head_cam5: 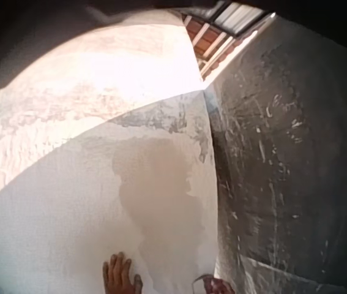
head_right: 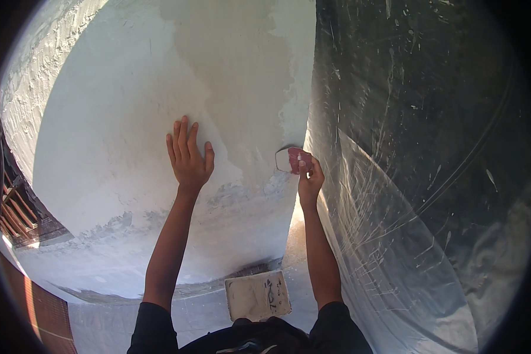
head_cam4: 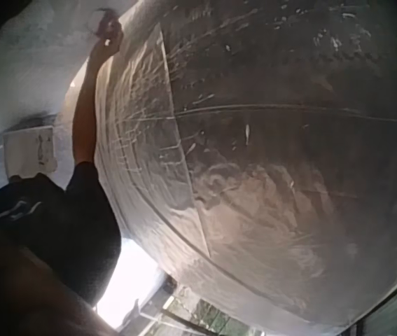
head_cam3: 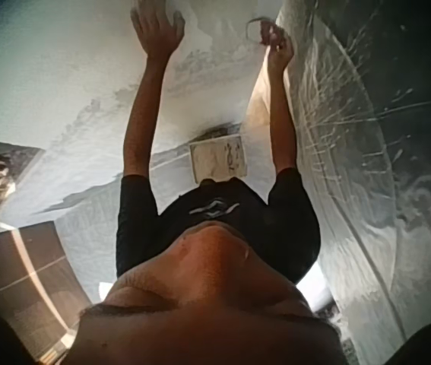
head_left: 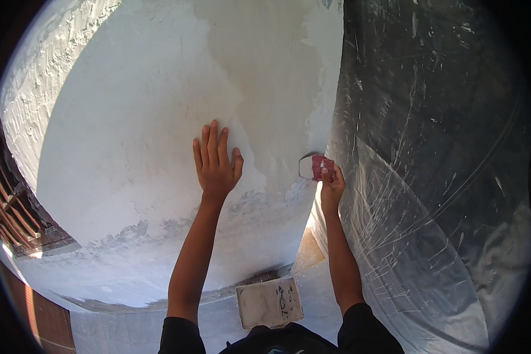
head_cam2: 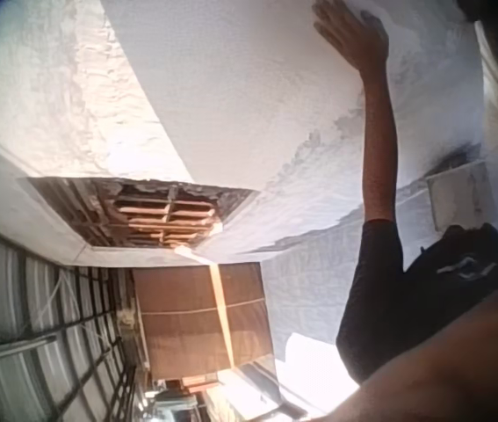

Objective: The person applies plaster compound from a bucket onto a wall corner and smooths it with a hand scraper.

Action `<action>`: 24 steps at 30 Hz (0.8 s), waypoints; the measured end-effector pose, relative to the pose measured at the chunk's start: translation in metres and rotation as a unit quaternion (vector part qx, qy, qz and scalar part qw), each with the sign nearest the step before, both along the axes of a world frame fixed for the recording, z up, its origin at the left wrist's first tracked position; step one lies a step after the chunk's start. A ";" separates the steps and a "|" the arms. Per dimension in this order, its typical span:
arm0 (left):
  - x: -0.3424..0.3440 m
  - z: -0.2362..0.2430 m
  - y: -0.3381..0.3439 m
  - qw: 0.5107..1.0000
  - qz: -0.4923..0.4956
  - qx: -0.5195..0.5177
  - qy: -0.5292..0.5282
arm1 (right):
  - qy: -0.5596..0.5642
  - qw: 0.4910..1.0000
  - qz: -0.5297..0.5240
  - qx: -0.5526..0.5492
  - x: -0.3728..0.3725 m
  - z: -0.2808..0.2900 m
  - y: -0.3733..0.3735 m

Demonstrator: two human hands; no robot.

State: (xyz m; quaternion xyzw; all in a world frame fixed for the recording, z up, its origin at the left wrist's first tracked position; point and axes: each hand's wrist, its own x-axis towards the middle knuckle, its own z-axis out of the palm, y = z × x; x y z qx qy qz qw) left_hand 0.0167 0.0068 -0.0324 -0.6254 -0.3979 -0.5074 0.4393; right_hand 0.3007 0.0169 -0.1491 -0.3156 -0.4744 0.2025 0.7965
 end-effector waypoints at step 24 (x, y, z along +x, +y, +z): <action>0.012 0.000 0.001 1.000 -0.014 0.001 -0.001 | -0.131 0.990 -0.043 -0.018 0.011 -0.026 0.014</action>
